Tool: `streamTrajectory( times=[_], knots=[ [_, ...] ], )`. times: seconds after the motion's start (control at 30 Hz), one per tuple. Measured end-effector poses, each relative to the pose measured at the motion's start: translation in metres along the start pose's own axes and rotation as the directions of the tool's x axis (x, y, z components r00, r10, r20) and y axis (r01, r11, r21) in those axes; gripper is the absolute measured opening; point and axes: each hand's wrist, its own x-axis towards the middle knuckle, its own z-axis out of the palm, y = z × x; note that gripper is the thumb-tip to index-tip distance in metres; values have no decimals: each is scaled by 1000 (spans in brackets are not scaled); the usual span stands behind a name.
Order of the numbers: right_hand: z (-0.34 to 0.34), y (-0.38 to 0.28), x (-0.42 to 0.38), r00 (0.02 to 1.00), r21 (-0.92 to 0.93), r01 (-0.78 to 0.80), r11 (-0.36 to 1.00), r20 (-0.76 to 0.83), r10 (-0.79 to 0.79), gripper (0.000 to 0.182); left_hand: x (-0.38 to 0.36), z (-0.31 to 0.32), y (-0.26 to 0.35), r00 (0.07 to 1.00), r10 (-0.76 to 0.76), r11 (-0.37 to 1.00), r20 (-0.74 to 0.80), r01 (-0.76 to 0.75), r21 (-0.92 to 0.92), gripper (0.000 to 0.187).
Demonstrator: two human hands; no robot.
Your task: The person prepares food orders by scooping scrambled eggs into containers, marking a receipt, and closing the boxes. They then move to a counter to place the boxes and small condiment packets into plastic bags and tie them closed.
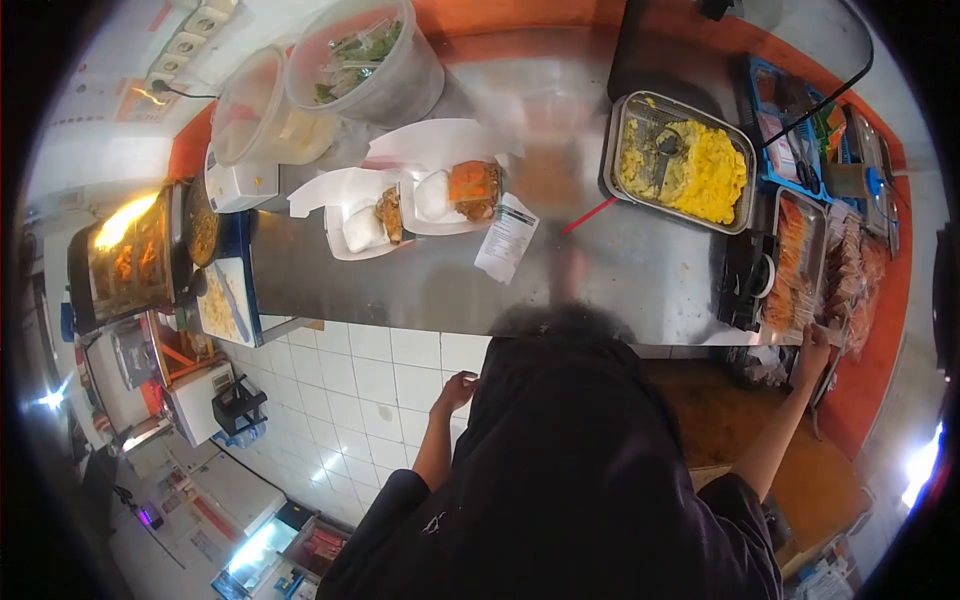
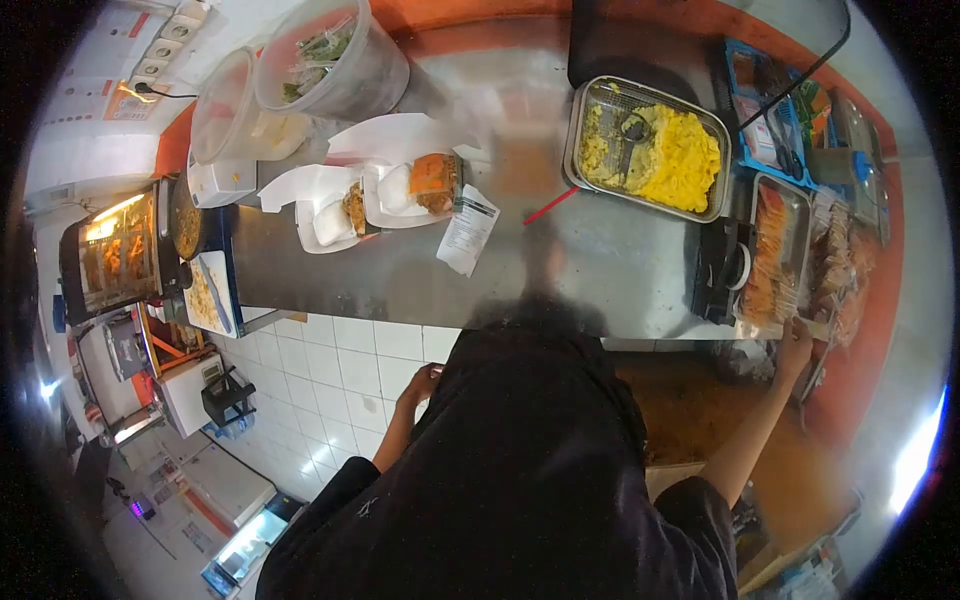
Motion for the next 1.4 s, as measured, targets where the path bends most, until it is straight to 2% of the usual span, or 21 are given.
streamTrajectory(
  times=[0.07, 0.2, 0.3, 0.4, 0.5, 0.57, 0.7, 0.8, 0.87, 0.9, 0.93, 1.0, 1.03, 1.07, 1.1, 1.13, 1.17, 1.27, 1.37, 1.4],
  knots=[
    [9, 1, 10, 1000, -37, -5, 999, -20, 5, 44, -12, -2, 6, 996, -85, 996, 9, 86, -39, 35],
    [23, 7, 26, 999, -144, 16, 989, 42, -10, 45, -24, -1, 17, 997, -59, 997, -56, 56, -56, 35],
    [38, 15, 31, 981, -109, 187, 976, 76, -180, 38, -15, 6, 5, 996, -59, 993, -63, 52, -101, 35],
    [42, 11, 27, 987, -158, 161, 974, 43, -156, 37, -5, 16, -7, 997, -48, 982, -64, 36, -183, 35],
    [39, -3, 27, 993, -308, 21, 951, -106, -56, 41, 2, 22, -18, 997, -4, 980, -83, -12, -198, 35],
    [37, -6, 31, 998, -349, -4, 937, -64, -20, 42, -7, 18, -4, 994, 4, 988, -107, -20, -152, 35],
    [44, 19, 46, 1000, -383, 8, 924, -16, -15, 46, -4, 11, -9, 996, -31, 982, -78, 16, -189, 35],
    [47, 30, 54, 994, -292, -56, 955, -101, 28, 44, -5, 4, -14, 996, 3, 982, -92, -21, -189, 34],
    [67, 63, 68, 967, -316, 17, 949, -236, -96, 58, -6, 0, -14, 997, 5, 971, -75, -23, -237, 33],
    [75, 89, 77, 937, -349, 40, 936, -313, -156, 66, 2, 0, -32, 998, 48, 908, -30, -56, -416, 33],
    [80, 93, 82, 900, -137, 94, 986, -411, -143, 85, -2, -4, -26, 999, 34, 869, -3, -31, -495, 34],
    [107, 128, 92, 844, -261, -15, 965, -520, -127, 87, -10, -12, -8, 999, 4, 770, 51, 30, -637, 35],
    [133, 167, 104, 849, -134, -91, 987, -528, 6, 83, 5, -14, -19, 990, 141, 905, 18, -122, -406, 35],
    [101, 104, 79, 871, 79, -277, 958, -399, 285, 70, 21, -10, -49, 984, 174, 892, 29, -145, -429, 34],
    [49, 23, 47, 893, 10, -381, 924, -254, 371, 52, 6, -13, -22, 991, 128, 939, -30, -131, -317, 35],
    [48, 6, 40, 883, -3, -395, 919, -277, 378, 48, -14, -18, 12, 993, 81, 974, -89, -98, -204, 35],
    [43, 1, 38, 876, -10, -403, 915, -292, 383, 45, -18, -20, 23, 993, 59, 983, -106, -77, -168, 35],
    [49, 10, 38, 926, -23, -313, 950, -231, 299, 41, -20, -20, 26, 993, 49, 984, -104, -66, -165, 35],
    [43, -5, 35, 914, -11, -336, 942, -244, 323, 34, -16, -18, 24, 994, 44, 983, -96, -61, -172, 34],
    [36, -19, 32, 937, -34, -227, 973, -281, 209, 32, -14, -20, 23, 995, 41, 982, -96, -58, -177, 34]
  ],
)
